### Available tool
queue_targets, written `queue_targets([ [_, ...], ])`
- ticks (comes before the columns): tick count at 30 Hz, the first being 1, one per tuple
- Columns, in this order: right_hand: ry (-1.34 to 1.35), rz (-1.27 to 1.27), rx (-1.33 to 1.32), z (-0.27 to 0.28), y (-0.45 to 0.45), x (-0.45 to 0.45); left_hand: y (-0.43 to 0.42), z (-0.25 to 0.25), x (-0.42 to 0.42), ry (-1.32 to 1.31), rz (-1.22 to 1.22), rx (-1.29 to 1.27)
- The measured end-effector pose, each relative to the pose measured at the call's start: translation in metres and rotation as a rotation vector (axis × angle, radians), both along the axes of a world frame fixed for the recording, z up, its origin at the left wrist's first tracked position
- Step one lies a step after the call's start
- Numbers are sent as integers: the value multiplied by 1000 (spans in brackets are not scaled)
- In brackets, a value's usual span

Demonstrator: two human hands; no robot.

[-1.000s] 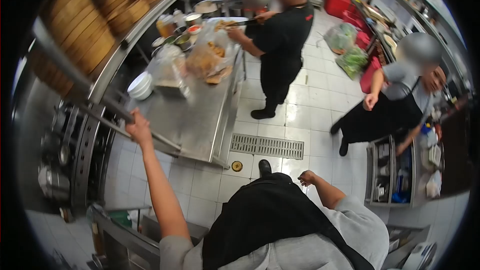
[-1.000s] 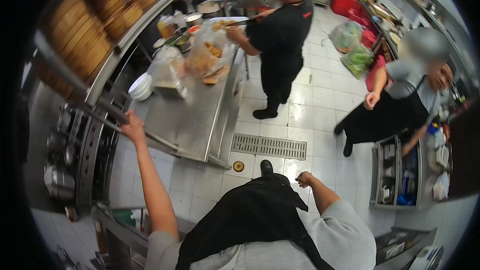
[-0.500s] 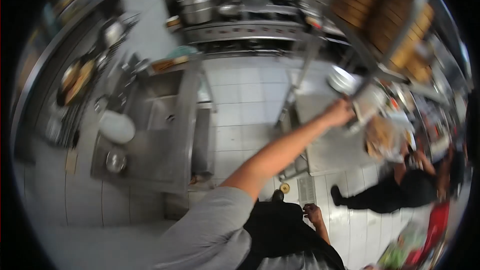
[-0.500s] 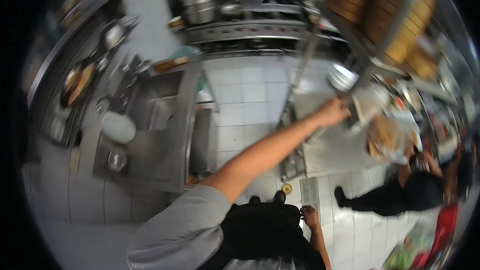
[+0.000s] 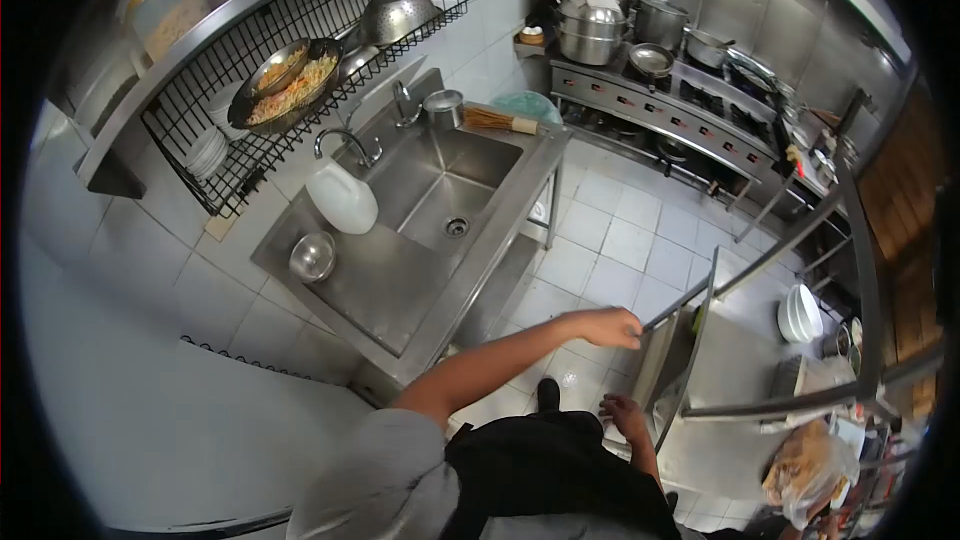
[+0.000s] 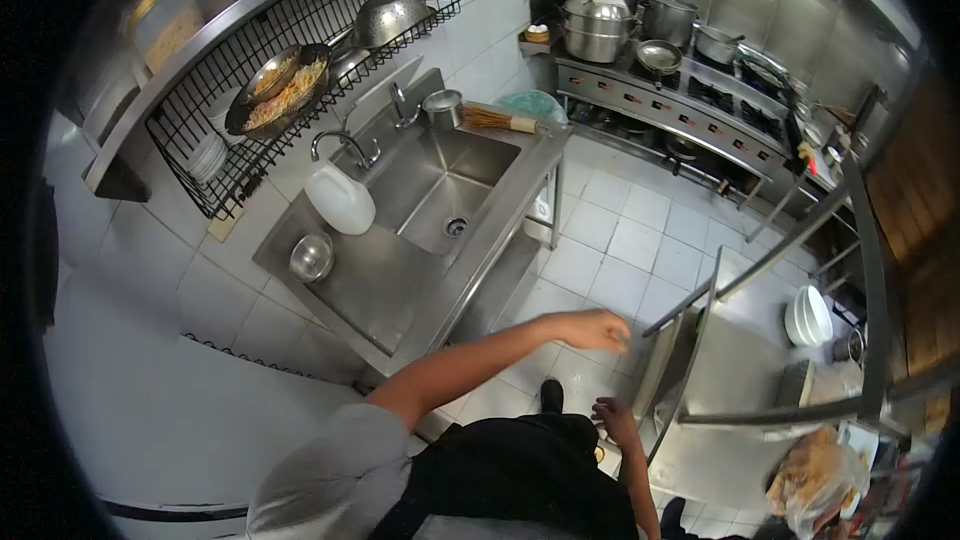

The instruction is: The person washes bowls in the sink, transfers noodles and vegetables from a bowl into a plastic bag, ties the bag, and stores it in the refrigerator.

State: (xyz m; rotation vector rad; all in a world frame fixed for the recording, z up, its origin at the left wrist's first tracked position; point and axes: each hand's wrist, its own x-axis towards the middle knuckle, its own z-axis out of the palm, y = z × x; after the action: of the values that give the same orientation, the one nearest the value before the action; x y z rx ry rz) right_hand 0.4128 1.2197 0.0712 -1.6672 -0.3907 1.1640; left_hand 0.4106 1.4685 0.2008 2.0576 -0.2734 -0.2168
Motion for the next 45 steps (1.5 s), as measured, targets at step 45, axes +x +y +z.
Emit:
queue_targets([
  [45,89,2162,-53,75,318,-98,-204,-117,-276,566,2194,-969],
])
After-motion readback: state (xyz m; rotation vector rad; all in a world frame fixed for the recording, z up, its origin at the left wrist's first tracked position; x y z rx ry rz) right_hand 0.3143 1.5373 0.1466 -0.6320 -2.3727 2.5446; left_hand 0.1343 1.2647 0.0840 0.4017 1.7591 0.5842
